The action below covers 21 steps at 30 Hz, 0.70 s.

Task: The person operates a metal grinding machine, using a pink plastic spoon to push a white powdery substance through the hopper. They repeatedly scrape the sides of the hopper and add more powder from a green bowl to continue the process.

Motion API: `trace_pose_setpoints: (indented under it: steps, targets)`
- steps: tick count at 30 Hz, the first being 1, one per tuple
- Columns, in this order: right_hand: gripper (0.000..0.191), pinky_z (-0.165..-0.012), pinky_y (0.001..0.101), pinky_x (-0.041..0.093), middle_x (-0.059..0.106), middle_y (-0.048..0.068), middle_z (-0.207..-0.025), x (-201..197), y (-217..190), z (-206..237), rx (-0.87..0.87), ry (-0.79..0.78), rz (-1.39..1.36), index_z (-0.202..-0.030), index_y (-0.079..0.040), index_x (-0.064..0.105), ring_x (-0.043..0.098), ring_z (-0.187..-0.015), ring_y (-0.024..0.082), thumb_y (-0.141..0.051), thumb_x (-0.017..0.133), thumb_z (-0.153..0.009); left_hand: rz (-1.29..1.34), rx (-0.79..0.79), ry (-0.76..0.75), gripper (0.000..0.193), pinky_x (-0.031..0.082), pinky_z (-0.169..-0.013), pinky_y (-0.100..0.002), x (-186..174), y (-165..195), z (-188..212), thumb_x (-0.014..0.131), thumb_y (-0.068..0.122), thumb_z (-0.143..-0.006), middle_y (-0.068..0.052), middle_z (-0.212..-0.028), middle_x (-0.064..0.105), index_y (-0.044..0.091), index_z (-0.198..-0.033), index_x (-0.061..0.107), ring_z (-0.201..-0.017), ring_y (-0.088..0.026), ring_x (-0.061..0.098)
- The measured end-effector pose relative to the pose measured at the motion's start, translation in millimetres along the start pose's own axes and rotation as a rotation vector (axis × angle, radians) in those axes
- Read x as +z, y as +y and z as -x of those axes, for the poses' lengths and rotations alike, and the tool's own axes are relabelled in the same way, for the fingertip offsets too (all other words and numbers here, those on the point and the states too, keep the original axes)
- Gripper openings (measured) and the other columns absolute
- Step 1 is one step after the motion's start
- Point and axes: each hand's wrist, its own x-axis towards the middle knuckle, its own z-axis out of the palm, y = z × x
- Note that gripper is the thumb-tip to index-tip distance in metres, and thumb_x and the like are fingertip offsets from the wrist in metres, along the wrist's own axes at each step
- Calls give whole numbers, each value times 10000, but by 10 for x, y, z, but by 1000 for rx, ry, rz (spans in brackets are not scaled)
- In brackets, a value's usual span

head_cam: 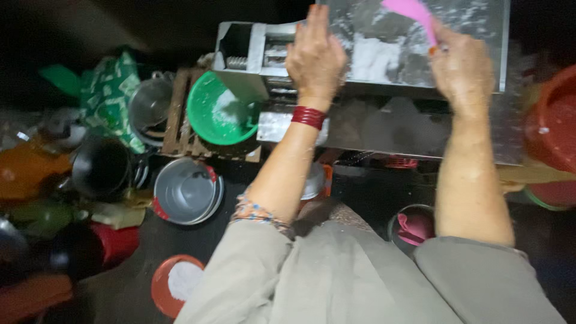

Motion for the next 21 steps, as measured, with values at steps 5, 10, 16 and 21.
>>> trace_pose_setpoints:
  steps: [5,10,16,21]
  targets:
    - [453,-895,566,501,733,146,-1195,-80,-167,193,-157,241,12,-1444,-293,689,695,-1040,416,-149,659,-1016,25,-117,-8,540,434,-1137,-592,-2,80,66,566,461,-1007,-4,-1551,539,226,-1490,515,-1376,-304,567]
    - [348,-829,589,516,702,261,-1139,-56,-69,199,-159,283,61,-1355,-192,715,649,-1015,506,-133,641,-1020,417,323,-225,774,350,-1218,-631,-308,-268,-90,438,634,-1068,-179,-1633,355,78,-1578,266,-1476,-419,425]
    - [274,-749,567,523,719,263,-1077,62,115,102,-296,374,144,-1211,-80,741,665,-940,494,-86,630,-961,68,259,-392,737,248,-1247,-670,-540,-309,18,409,664,-1064,-87,-1586,475,148,-1588,368,-1502,-297,469]
    - [429,-757,571,528,728,247,-994,-35,-21,165,-348,321,227,-1343,-121,754,679,-886,483,-47,644,-934,1142,-259,160,571,506,-1158,-451,-407,-934,1075,529,146,-1007,-152,-1604,454,63,-1560,416,-1501,-291,463]
